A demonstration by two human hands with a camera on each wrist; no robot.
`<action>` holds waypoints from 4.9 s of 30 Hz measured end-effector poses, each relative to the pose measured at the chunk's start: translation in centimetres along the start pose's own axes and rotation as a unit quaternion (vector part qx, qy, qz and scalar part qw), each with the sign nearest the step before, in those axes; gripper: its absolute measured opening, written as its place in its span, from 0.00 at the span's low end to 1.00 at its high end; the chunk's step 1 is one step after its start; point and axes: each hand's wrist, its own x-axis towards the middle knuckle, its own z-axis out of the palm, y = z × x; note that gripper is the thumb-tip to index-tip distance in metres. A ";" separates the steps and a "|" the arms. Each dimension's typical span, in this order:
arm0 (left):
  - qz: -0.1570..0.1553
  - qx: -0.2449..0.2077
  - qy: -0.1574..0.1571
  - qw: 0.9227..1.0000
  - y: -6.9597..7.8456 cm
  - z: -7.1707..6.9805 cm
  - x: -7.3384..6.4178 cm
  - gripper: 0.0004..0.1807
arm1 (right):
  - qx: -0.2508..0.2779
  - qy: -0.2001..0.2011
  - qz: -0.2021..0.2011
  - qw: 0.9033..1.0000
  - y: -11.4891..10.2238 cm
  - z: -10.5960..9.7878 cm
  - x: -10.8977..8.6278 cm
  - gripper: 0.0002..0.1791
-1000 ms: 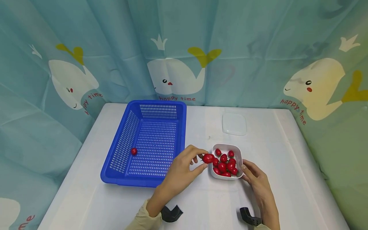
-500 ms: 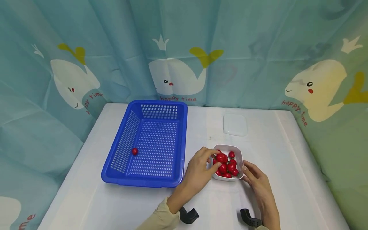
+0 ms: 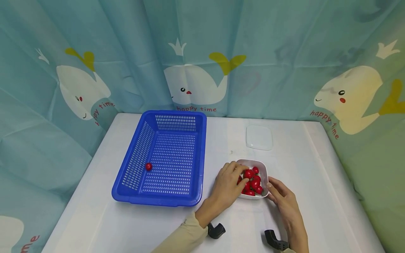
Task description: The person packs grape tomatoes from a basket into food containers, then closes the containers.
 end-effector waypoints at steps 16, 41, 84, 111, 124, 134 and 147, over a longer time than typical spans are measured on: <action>0.041 0.128 -0.034 0.990 0.6 2.0 1.3 0.18 | 0.009 -0.002 -0.008 1.000 0.1 0.0 0.1 0.24; 0.053 0.077 -0.018 0.995 0.9 -0.1 -0.3 0.13 | 0.023 -0.004 -0.017 1.000 0.0 0.0 0.0 0.21; 0.010 -0.122 -0.050 0.991 -6.0 -14.2 -6.9 0.16 | -0.009 0.006 0.001 1.000 0.0 0.2 -0.1 0.36; 0.140 0.020 -0.202 0.969 -18.7 -23.0 -3.4 0.20 | -0.052 0.009 0.033 0.998 0.0 0.3 -0.1 0.41; 0.101 0.063 -0.265 0.957 -23.9 -23.5 -1.8 0.24 | -0.023 0.004 -0.001 1.000 -0.1 0.3 -0.3 0.35; 0.135 0.177 -0.285 0.932 -25.3 -22.2 -1.2 0.25 | -0.012 0.002 -0.016 1.000 -0.2 0.3 -0.3 0.33; 0.161 0.283 -0.285 0.902 -25.8 -20.9 -1.0 0.22 | -0.026 0.006 0.001 1.000 -0.2 0.2 -0.2 0.36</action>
